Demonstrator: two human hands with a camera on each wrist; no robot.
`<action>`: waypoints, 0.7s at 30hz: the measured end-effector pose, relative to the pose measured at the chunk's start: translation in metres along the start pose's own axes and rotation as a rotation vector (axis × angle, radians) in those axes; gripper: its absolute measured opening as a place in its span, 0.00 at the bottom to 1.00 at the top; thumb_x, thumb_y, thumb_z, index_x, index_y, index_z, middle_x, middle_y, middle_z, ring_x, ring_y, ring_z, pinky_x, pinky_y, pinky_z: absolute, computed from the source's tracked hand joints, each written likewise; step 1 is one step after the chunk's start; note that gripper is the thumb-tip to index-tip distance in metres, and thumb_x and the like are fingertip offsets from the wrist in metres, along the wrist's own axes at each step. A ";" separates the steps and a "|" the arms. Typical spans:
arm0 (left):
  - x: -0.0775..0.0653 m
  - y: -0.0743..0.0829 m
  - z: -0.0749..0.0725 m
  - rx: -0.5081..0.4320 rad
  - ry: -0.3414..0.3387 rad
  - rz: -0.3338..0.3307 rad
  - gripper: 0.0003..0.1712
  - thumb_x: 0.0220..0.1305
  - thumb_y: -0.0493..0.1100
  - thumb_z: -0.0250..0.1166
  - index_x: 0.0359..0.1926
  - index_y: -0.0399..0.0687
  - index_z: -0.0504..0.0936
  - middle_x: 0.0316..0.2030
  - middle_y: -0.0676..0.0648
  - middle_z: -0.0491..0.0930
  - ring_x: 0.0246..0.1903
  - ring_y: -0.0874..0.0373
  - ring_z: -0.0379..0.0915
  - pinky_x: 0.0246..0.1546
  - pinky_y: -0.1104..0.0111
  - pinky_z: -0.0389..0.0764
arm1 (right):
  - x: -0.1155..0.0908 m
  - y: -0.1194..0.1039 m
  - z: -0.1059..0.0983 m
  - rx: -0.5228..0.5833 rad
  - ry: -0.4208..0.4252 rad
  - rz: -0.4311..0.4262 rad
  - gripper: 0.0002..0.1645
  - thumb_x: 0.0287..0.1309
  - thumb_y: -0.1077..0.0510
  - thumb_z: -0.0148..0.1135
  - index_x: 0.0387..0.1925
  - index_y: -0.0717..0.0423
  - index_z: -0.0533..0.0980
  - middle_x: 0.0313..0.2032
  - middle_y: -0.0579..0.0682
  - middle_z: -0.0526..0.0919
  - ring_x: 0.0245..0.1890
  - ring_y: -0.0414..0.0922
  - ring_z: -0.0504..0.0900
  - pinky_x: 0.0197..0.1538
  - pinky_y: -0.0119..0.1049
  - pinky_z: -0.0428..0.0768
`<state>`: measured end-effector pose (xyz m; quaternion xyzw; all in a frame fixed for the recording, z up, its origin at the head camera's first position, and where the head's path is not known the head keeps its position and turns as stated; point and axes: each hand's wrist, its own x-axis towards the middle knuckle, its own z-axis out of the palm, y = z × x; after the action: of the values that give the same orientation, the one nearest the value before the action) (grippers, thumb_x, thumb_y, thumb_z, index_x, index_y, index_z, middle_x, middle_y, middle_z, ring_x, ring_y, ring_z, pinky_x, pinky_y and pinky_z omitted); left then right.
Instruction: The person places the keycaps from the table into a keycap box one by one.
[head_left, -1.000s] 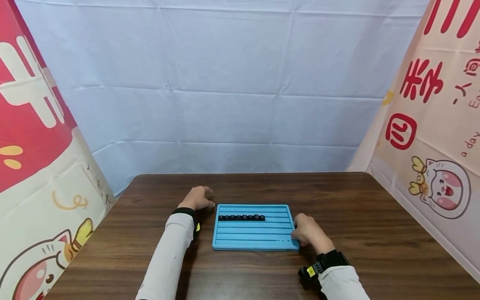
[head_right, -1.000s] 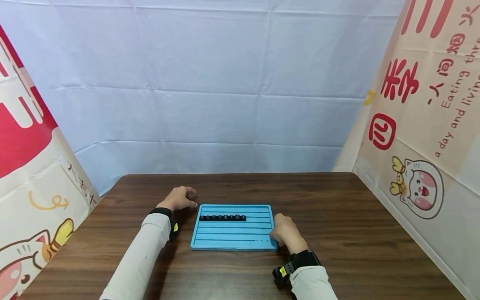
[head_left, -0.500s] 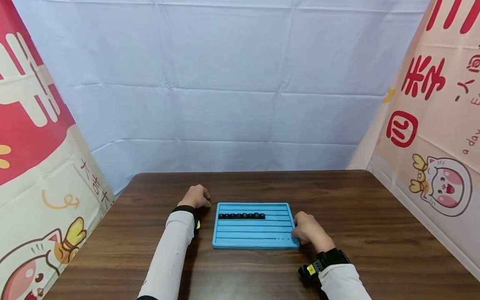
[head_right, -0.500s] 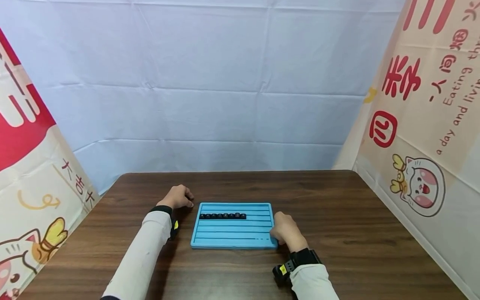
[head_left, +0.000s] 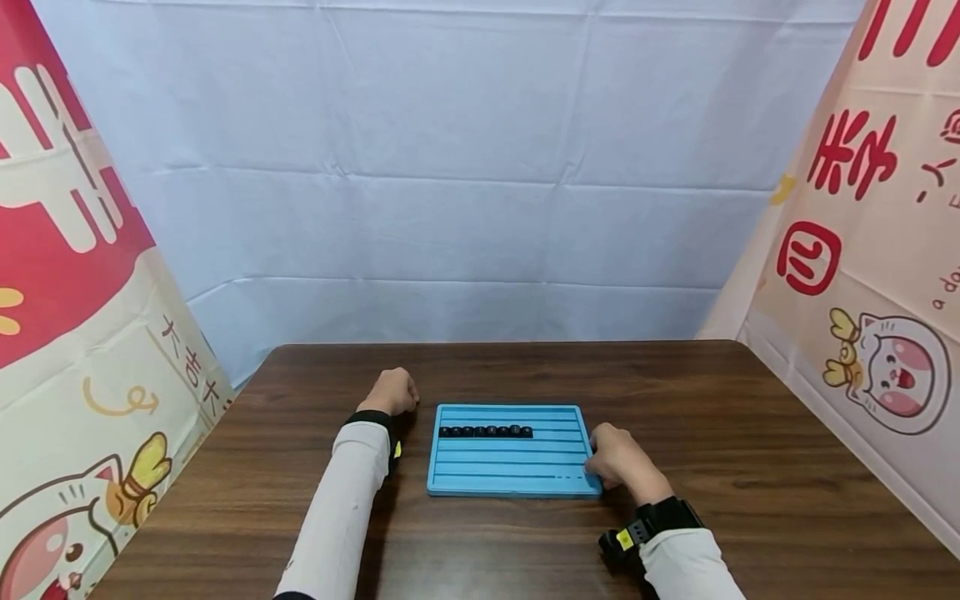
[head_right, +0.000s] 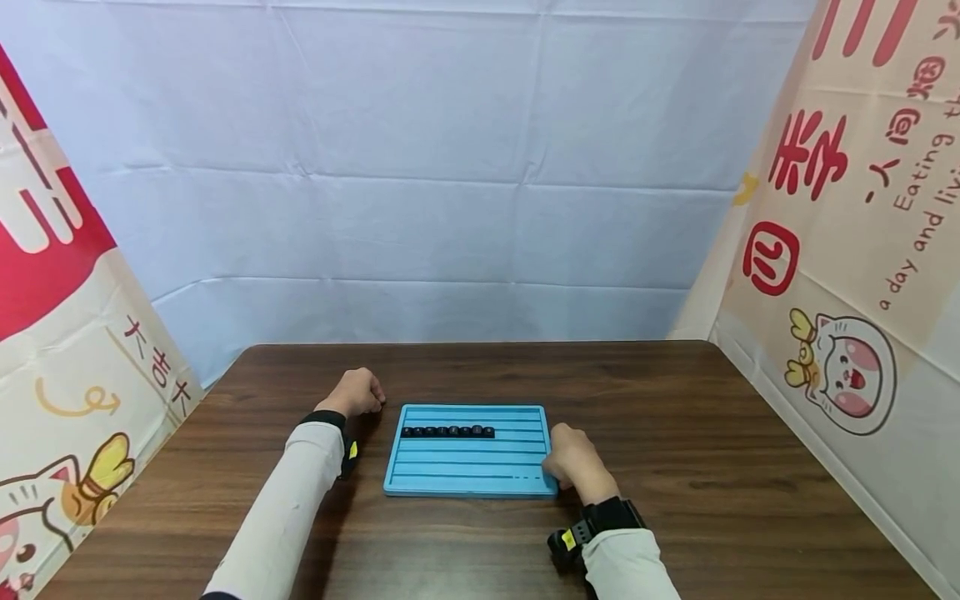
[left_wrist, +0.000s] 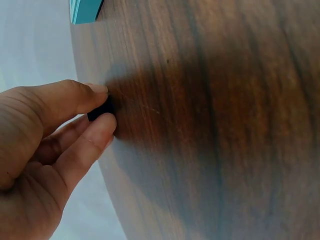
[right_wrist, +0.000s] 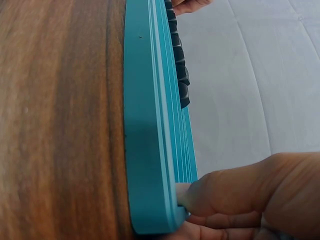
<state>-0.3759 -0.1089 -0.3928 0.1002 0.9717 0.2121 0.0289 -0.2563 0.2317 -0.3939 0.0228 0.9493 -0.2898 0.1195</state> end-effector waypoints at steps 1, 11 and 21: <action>0.000 0.000 0.000 0.003 0.001 0.002 0.07 0.54 0.27 0.64 0.25 0.41 0.84 0.27 0.47 0.79 0.29 0.53 0.73 0.33 0.62 0.78 | 0.000 0.000 0.000 -0.001 0.000 0.000 0.06 0.49 0.71 0.61 0.33 0.70 0.77 0.25 0.55 0.75 0.21 0.45 0.77 0.23 0.35 0.78; -0.001 -0.002 0.000 0.010 0.018 0.044 0.14 0.55 0.27 0.61 0.16 0.42 0.79 0.15 0.51 0.70 0.18 0.57 0.64 0.22 0.68 0.69 | -0.001 0.000 0.001 -0.001 -0.004 -0.009 0.06 0.50 0.71 0.61 0.33 0.70 0.76 0.26 0.56 0.75 0.21 0.46 0.76 0.22 0.36 0.78; 0.000 0.008 -0.017 0.019 0.048 0.097 0.16 0.57 0.29 0.59 0.14 0.42 0.79 0.11 0.52 0.66 0.14 0.60 0.58 0.18 0.69 0.67 | -0.002 0.000 -0.002 0.004 -0.008 -0.010 0.12 0.50 0.71 0.61 0.39 0.74 0.74 0.32 0.62 0.75 0.21 0.46 0.77 0.23 0.36 0.79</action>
<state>-0.3761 -0.1087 -0.3737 0.1422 0.9681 0.2063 -0.0058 -0.2550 0.2324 -0.3922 0.0172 0.9484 -0.2923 0.1218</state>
